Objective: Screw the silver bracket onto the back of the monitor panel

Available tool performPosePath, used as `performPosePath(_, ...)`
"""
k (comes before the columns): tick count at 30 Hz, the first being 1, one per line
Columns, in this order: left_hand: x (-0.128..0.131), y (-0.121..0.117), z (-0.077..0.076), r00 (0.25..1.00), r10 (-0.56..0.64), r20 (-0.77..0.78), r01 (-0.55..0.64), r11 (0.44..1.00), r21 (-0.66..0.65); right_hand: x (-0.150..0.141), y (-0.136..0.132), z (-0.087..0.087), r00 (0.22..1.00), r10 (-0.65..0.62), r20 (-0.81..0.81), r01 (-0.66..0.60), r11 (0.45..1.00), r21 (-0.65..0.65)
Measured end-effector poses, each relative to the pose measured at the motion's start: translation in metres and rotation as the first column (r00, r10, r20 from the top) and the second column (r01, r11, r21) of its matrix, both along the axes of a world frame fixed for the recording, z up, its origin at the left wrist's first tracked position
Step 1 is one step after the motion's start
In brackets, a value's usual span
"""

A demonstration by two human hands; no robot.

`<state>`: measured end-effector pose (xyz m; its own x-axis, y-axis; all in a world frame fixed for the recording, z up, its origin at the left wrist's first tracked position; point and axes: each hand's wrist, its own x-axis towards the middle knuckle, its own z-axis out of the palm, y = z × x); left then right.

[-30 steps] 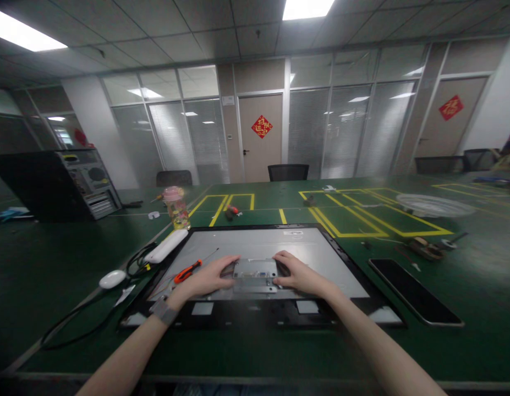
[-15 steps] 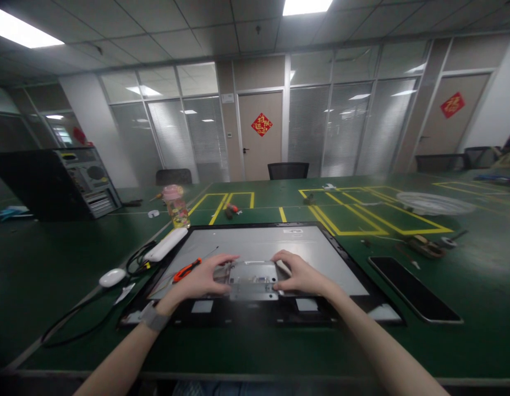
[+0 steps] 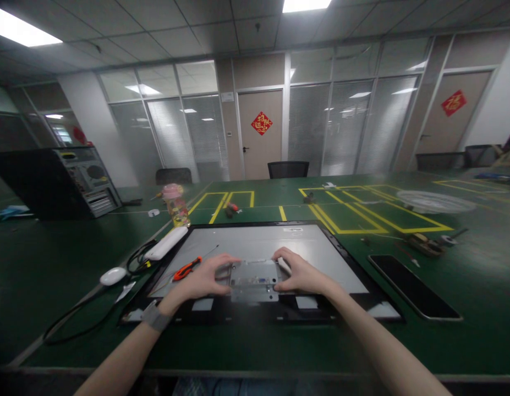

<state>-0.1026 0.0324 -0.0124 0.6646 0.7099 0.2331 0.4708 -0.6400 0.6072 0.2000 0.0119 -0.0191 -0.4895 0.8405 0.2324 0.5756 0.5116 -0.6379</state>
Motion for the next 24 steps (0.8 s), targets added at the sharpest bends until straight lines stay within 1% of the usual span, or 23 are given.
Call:
performPosePath(8,-0.003,0.002,-0.006,0.999,0.003,-0.034,-0.004,0.999,-0.037,0.004,0.006,-0.014,0.999,-0.001,0.053,0.002,1.0,-0.015)
performPosePath(12,0.001,-0.004,-0.004,1.0,0.007,-0.029,-0.007,1.0,-0.012,0.004,0.003,-0.012,0.998,0.027,0.053,-0.026,1.0,-0.016)
performPosePath(17,0.014,-0.015,0.001,0.999,-0.041,-0.005,0.041,0.999,0.023,-0.003,-0.002,-0.005,0.997,0.072,-0.016,-0.073,0.996,-0.049)
performPosePath(24,0.023,-0.017,-0.003,0.999,-0.052,0.01,0.051,0.997,0.058,-0.014,-0.003,-0.011,0.992,0.114,-0.051,-0.112,0.993,0.03)
